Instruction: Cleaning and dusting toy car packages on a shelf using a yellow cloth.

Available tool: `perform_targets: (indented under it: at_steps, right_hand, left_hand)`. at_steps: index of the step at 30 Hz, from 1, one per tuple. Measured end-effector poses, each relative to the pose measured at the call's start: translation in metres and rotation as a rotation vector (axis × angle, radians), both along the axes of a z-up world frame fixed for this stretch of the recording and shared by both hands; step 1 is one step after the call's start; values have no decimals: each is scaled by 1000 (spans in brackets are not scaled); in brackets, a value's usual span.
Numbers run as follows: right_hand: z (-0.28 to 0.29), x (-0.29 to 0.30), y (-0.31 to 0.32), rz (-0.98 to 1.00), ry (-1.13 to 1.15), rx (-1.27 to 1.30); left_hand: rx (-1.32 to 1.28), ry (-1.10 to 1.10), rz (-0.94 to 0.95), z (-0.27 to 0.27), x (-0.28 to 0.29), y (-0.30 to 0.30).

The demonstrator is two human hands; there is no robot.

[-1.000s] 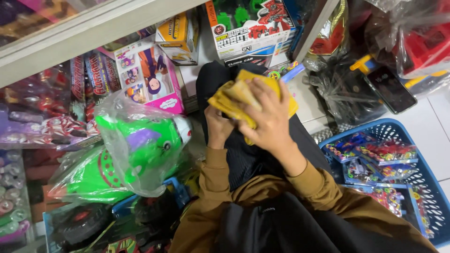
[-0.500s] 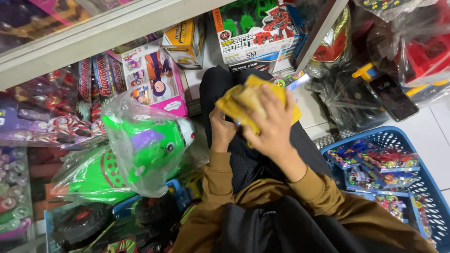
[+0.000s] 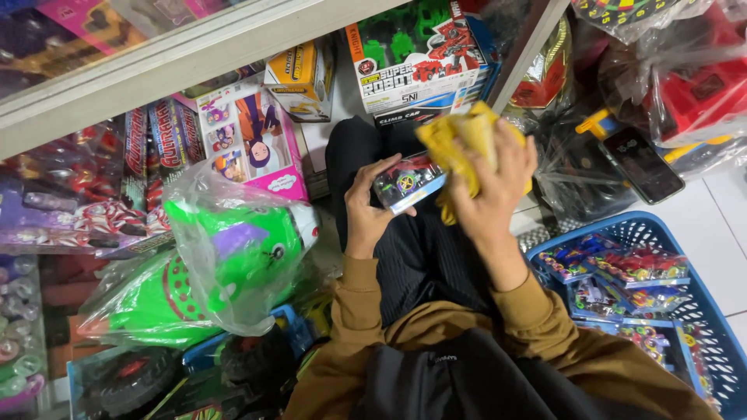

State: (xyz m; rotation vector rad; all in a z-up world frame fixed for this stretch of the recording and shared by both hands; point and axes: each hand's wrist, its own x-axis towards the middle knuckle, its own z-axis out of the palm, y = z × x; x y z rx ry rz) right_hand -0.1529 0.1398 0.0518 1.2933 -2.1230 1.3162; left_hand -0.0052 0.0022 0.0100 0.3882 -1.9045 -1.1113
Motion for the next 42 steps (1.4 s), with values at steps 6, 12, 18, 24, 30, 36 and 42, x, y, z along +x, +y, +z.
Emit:
perform_targets:
  at_steps: [6,12,18,24,30,36,42]
  right_hand:
    - [14,48,-11,176,184,11]
    - [2,16,-6,231,212,-14]
    - [-7,-12,0,-10,4,-37]
    - [9,39,-9,53,142,18]
    - [3,41,-10,229,219,40]
    - [-9,-12,-1,11,35,7]
    - [-10,14,-5,-45,12,-17]
  left_hand:
    - [170,-81,89,-99,10,-19]
    - [116,-49,62,-43,7,-9]
    - [70,-5,-5,7,1,3]
    - [101,10,21,-51,6,-12]
    - [256,-68,57,-79,7,-17]
    - [62,-25,15,4,3,-2]
    - [75,23,-20,-21,2,-5]
